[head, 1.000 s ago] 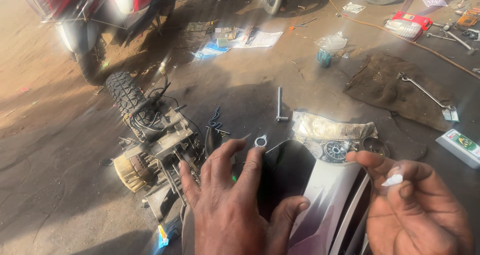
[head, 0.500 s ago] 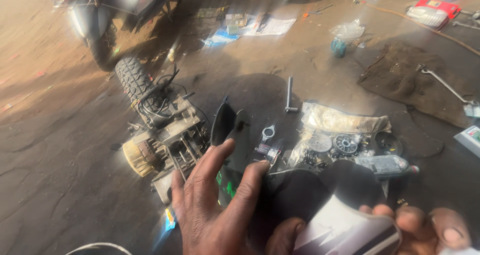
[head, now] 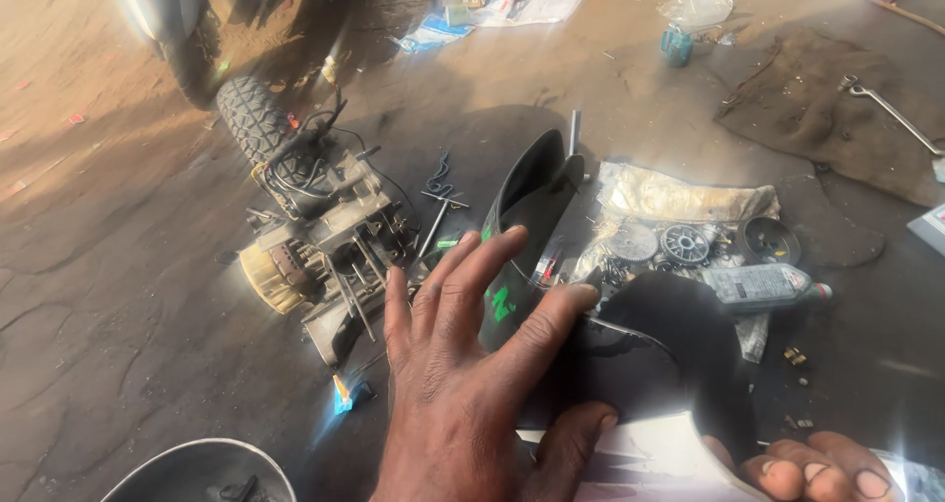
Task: The recorder is repairing a motorcycle plastic fairing by securing components with glue and applying a patch.
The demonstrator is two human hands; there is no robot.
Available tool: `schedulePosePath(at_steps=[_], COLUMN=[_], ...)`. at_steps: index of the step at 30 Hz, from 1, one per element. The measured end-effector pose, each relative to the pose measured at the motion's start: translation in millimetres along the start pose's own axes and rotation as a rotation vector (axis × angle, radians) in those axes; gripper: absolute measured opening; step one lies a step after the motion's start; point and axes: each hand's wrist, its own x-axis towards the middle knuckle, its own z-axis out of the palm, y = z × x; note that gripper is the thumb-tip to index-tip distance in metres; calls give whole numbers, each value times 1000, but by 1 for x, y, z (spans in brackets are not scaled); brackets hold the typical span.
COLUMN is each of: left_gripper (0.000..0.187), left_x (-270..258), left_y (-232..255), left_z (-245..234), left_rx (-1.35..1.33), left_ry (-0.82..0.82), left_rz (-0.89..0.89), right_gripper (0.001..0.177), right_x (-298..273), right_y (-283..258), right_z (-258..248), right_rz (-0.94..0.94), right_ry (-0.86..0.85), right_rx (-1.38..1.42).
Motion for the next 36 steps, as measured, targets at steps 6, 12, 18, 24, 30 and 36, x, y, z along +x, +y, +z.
schedulePosePath(at_steps=[6, 12, 18, 24, 30, 36], left_gripper=[71, 72, 72, 73, 75, 73], left_x=[5, 7, 4, 2, 3, 0], left_y=[4, 6, 7, 4, 4, 5], left_z=[2, 1, 0, -2, -2, 1], left_rx=[26, -25, -22, -32, -31, -80], left_ry=[-16, -53, -31, -28, -46, -7], left_rz=[27, 17, 17, 6, 6, -18], right_gripper=[6, 9, 11, 14, 18, 20], right_x=[-5, 11, 48, 56, 63, 57], right_y=[-13, -19, -15, -6, -3, 17], right_z=[17, 42, 81, 84, 84, 100], right_rz=[-53, -81, 46, 173, 284, 157], right_ry=[119, 215, 213, 256, 376, 386], right_rx=[-200, -393, -408, -430, -600, -572])
